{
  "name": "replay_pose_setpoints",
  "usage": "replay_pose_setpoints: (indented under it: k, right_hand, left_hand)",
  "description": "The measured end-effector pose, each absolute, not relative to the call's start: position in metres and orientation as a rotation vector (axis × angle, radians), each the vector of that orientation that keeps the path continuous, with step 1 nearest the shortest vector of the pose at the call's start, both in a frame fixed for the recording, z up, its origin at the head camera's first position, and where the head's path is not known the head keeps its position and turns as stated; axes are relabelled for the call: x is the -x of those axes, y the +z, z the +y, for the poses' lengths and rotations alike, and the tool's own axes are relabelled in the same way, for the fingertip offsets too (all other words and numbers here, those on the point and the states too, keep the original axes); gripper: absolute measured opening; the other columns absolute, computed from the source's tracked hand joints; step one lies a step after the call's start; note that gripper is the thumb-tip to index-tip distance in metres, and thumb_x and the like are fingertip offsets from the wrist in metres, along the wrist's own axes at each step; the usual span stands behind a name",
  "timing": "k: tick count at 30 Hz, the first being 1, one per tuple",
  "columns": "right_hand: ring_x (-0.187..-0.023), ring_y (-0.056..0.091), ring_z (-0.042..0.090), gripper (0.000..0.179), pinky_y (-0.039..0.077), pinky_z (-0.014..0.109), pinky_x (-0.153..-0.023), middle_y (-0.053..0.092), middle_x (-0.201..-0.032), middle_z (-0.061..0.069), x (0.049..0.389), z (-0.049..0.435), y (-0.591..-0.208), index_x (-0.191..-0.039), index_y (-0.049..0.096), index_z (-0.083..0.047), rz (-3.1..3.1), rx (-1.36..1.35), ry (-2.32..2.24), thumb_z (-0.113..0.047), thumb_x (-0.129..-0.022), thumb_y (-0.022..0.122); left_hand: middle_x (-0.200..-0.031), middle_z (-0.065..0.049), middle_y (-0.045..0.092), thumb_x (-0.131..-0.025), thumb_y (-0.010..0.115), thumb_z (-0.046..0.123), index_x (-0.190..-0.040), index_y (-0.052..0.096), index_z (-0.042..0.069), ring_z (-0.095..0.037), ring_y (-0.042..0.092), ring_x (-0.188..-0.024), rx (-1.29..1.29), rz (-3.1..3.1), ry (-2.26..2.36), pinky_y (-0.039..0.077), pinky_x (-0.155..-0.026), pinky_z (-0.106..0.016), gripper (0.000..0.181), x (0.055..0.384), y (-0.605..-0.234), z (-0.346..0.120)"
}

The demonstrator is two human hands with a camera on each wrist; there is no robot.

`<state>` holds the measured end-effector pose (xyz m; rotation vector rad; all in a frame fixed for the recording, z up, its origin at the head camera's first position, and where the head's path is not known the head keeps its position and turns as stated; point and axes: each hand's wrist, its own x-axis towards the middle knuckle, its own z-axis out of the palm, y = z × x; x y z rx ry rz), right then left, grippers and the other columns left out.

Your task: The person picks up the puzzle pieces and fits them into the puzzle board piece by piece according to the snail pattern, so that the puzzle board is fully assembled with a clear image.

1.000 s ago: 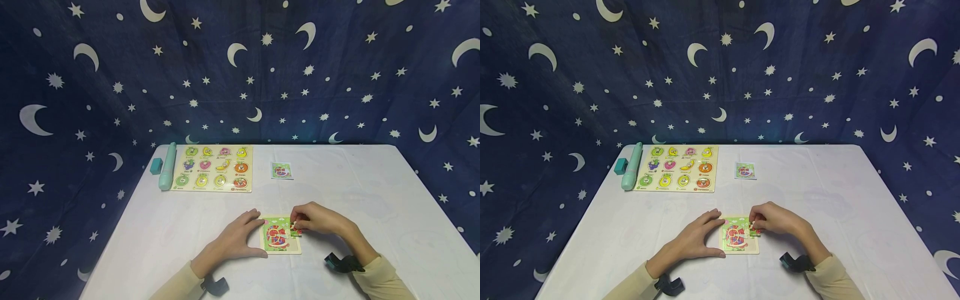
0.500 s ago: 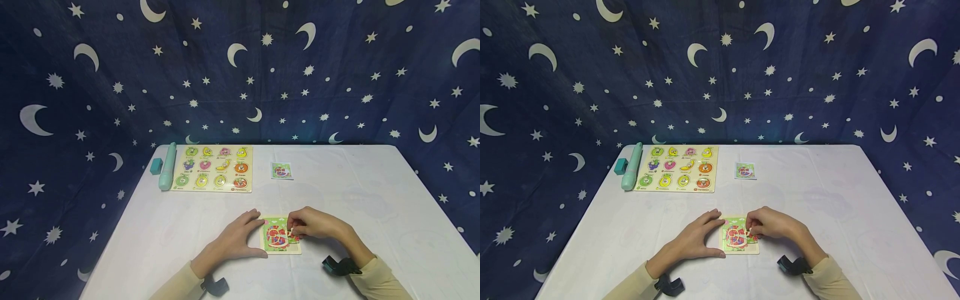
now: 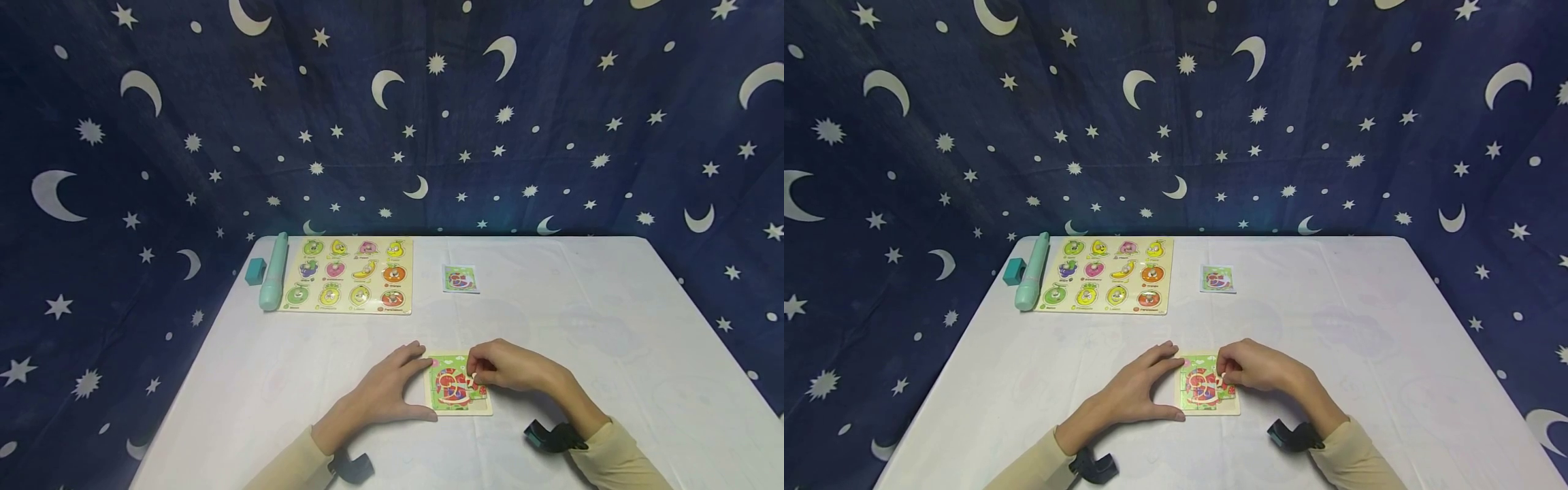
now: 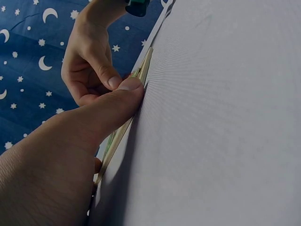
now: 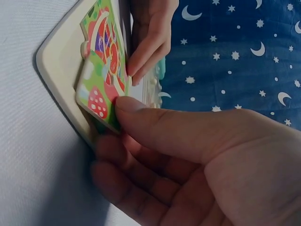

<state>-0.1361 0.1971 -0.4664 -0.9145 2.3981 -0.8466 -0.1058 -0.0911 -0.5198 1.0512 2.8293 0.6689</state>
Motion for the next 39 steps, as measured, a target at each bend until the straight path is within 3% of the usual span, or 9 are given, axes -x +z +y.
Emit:
replay_pose_setpoints:
  k: [23,39]
  right_hand:
    - [-0.066,0.046,-0.003,0.015,0.042,0.015,-0.059,0.053,-0.073,-0.014,0.1328,0.1908,-0.4668,-0.082,0.063,-0.018,2.405,0.924,-0.812,-0.009,-0.087,0.074]
    - [-0.067,0.045,-0.001,0.021,0.041,0.017,-0.059,0.052,-0.073,-0.010,0.1317,0.1899,-0.4649,-0.082,0.064,-0.017,2.388,0.884,-0.802,-0.014,-0.079,0.084]
  left_hand:
    - [-0.155,0.001,0.043,-0.075,0.070,0.075,-0.145,0.053,0.023,-0.021,0.037,-0.149,-1.059,2.818,0.679,0.038,-0.120,-0.038,0.089,0.1061,-0.5201,-0.0913]
    - [-0.154,0.001,0.044,-0.074,0.071,0.074,-0.144,0.054,0.023,-0.020,0.038,-0.148,-1.059,2.827,0.665,0.038,-0.121,-0.037,0.089,0.1064,-0.5189,-0.0908]
